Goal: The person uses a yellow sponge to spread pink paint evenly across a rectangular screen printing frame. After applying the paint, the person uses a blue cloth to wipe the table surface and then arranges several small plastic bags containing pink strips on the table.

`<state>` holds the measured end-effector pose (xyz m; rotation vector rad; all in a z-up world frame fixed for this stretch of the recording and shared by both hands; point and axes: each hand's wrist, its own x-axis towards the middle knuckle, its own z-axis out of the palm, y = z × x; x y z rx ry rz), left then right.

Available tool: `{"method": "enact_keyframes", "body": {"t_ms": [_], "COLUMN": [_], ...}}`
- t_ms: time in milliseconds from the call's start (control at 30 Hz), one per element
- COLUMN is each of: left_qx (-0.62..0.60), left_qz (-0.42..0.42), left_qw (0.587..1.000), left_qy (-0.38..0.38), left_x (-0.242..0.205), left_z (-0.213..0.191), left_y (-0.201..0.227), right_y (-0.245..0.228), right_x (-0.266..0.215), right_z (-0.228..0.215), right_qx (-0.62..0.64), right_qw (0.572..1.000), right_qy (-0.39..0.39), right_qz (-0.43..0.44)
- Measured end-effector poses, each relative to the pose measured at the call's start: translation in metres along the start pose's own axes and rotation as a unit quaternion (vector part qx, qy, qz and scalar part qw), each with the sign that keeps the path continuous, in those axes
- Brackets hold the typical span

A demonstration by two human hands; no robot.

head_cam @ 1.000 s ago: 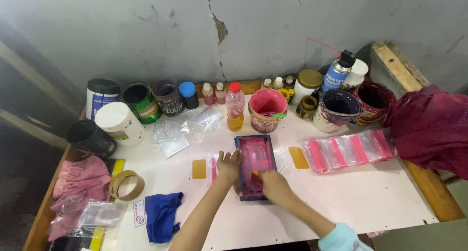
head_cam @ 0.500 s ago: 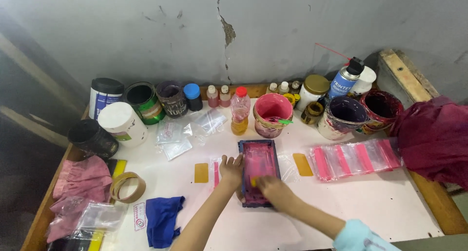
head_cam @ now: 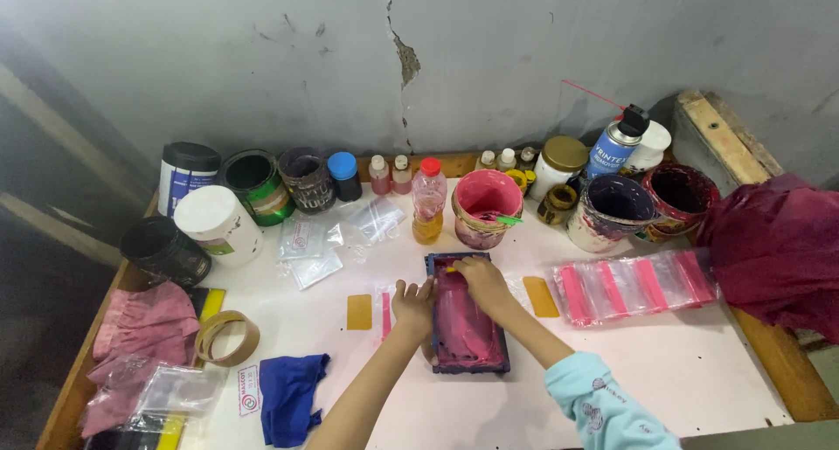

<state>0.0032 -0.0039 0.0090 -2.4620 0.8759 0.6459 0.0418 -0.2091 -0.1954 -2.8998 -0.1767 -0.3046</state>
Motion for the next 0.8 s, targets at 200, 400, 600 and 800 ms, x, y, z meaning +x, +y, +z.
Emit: {"method": "enact_keyframes", "body": {"t_ms": [200,400,600,800], "left_qx": [0.006,0.028,0.025,0.087], "left_qz": [-0.005,-0.016,-0.013,0.014], "left_qw": [1.0,0.999,1.0,0.993], "left_qy": [0.007,-0.012,-0.012,-0.08], "left_x": [-0.001,-0.007,-0.006,0.101], "left_z": [0.0,-0.005,-0.004,0.062], "left_y": [0.001,0.003,0.003,0.011], "right_y": [-0.014,-0.044,-0.068,-0.074], "right_x": [-0.028,-0.066,-0.1,-0.122], "right_z": [0.028,0.022,0.011,0.004], "right_qx": [-0.024,0.014,0.021,0.06], "right_qw": [0.998,0.995,0.995,0.991], "right_qy": [0.055,0.087,0.083,0.119], "right_qz": [0.015,0.044,0.042,-0.008]}}
